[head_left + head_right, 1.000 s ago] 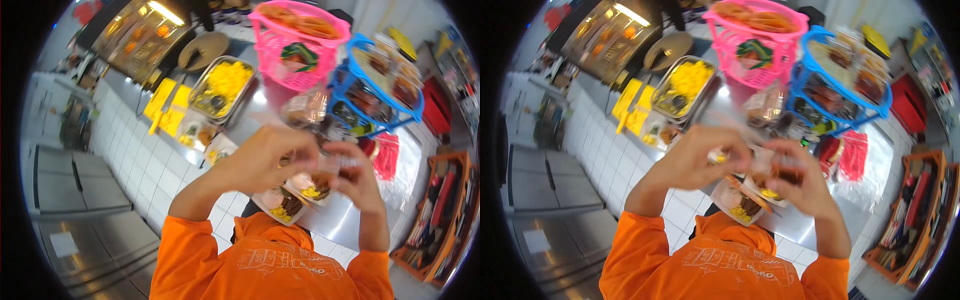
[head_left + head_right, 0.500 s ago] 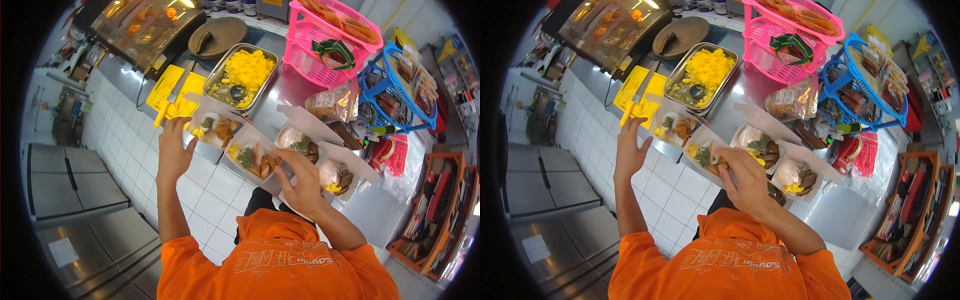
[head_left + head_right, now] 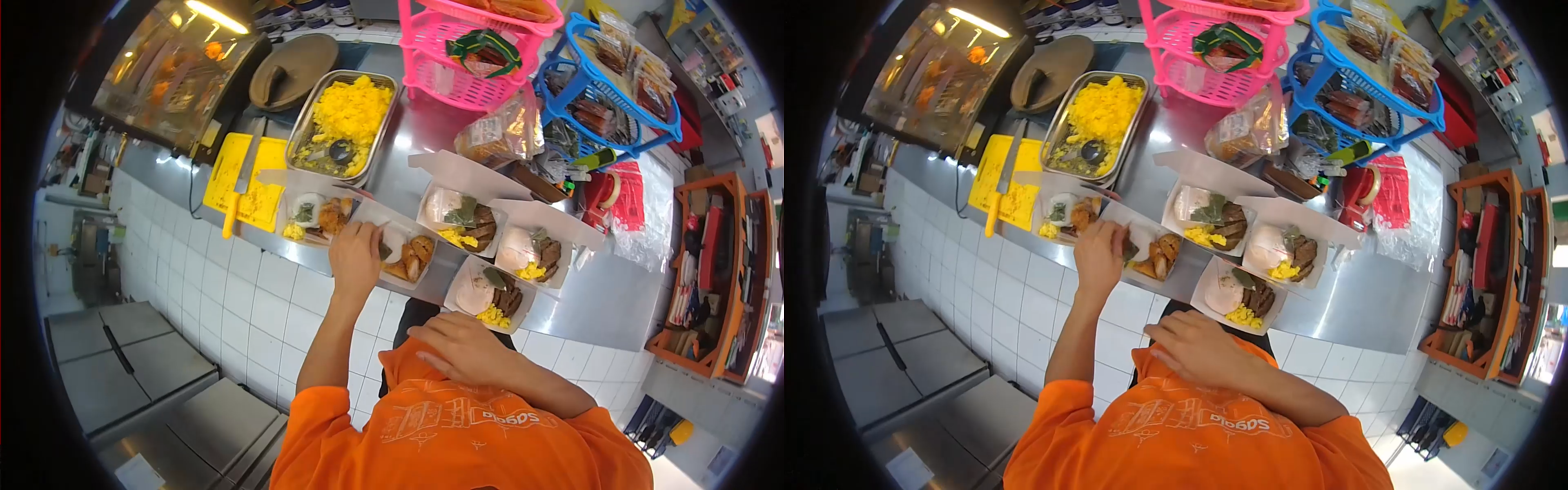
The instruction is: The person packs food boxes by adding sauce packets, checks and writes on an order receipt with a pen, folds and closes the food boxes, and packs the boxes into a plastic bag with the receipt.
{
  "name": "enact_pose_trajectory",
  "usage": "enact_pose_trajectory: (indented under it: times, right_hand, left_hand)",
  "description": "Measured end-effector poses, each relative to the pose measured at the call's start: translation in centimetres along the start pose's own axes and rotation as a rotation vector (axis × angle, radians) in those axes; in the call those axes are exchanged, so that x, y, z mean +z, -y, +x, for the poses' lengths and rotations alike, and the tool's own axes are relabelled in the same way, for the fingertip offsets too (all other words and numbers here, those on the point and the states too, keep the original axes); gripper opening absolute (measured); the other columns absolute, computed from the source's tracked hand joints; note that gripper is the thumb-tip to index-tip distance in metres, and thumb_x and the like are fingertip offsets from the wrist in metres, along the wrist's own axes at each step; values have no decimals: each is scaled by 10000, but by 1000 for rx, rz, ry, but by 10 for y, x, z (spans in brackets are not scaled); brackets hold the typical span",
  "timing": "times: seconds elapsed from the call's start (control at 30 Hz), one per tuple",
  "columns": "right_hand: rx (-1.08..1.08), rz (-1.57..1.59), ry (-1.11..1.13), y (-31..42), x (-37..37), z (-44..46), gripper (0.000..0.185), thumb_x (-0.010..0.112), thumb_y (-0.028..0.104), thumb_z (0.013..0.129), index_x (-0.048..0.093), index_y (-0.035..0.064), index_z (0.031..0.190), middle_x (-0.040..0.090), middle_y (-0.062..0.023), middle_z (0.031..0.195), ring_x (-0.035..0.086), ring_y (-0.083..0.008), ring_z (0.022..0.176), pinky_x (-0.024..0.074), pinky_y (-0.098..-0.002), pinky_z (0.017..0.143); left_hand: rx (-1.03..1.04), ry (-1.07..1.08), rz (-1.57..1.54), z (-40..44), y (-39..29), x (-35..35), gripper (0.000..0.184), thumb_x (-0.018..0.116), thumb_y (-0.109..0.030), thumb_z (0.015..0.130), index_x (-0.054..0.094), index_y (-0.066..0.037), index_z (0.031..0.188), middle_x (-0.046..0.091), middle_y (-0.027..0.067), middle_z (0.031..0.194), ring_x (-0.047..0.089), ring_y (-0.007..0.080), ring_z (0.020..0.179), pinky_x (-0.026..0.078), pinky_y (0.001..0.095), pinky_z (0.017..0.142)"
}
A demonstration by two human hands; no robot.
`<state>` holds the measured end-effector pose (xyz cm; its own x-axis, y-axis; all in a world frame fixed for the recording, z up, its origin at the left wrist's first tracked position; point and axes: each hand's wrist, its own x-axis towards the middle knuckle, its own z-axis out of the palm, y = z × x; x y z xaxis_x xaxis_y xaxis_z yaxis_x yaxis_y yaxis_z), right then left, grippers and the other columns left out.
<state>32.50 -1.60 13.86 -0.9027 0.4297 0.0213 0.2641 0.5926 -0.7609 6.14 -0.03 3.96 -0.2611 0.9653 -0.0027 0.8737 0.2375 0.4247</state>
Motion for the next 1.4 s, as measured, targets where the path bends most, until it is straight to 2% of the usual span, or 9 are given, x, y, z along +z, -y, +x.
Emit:
enact_pose_trajectory:
  times: [0.2,0.47,0.6,0.7,0.77,0.87,0.9,1.2,1.4]
  right_hand:
    - [31,134,-60,-20,-21,-15,332,726,172,915,657,36,1210,697,-113,999,671,-335,956,537,-433,853]
    - [-9,214,103,-4,1,32,341,738,118,897,674,38,1222,721,-129,986,694,-332,962,535,-416,890]
    - [-116,158,304,26,42,88,370,705,229,949,652,41,1264,720,-136,1028,681,-352,997,527,-431,901]
    - [-274,38,421,59,91,147,405,712,246,947,639,31,1282,720,-138,1046,681,-353,1012,530,-438,912]
    - [-387,-46,461,95,129,190,424,705,274,956,625,22,1287,712,-142,1043,676,-357,1027,533,-446,909]
    - [-367,-122,580,144,204,249,431,693,293,964,617,25,1293,706,-148,1046,668,-364,1039,529,-453,910]
    - [-363,-127,628,162,230,266,450,680,303,970,605,17,1309,703,-164,1067,661,-381,1044,522,-469,918]
    - [-539,-199,940,281,378,384,520,649,326,996,538,-10,1378,668,-223,1172,621,-395,1151,487,-491,989]
    - [-587,-232,889,281,426,474,518,653,341,993,531,1,1365,666,-217,1122,632,-396,1118,499,-500,962]
  left_hand:
    - [68,-388,78,8,-9,-40,152,709,-118,878,688,-64,1019,694,106,1006,632,333,980,453,461,825]
    - [-321,-393,-241,-119,41,-52,252,739,-143,857,662,-64,1083,702,101,945,668,302,841,500,435,766]
    - [-713,-363,-311,-217,156,-6,265,722,-151,847,673,-41,1083,703,153,800,695,346,775,528,474,716]
    - [-863,-594,-85,-374,320,172,255,703,-191,766,708,-34,965,731,203,846,706,429,824,574,507,745]
    - [-1306,35,-283,-479,333,179,299,670,-304,819,744,-67,987,758,172,1092,724,343,1019,581,444,886]
    - [-1001,999,-64,-605,338,201,431,601,-412,934,728,-201,1289,699,87,1350,637,263,1291,507,369,1067]
    - [-1339,1011,-458,-633,334,197,457,608,-451,950,703,-215,1329,686,53,1379,620,274,1312,499,397,1077]
    - [-1147,252,-252,-619,434,181,328,773,-340,879,779,-23,965,775,109,891,723,241,819,572,409,805]
    - [-1363,-148,-829,-451,603,82,425,794,-339,813,788,30,1024,777,221,1021,743,306,998,566,402,896]
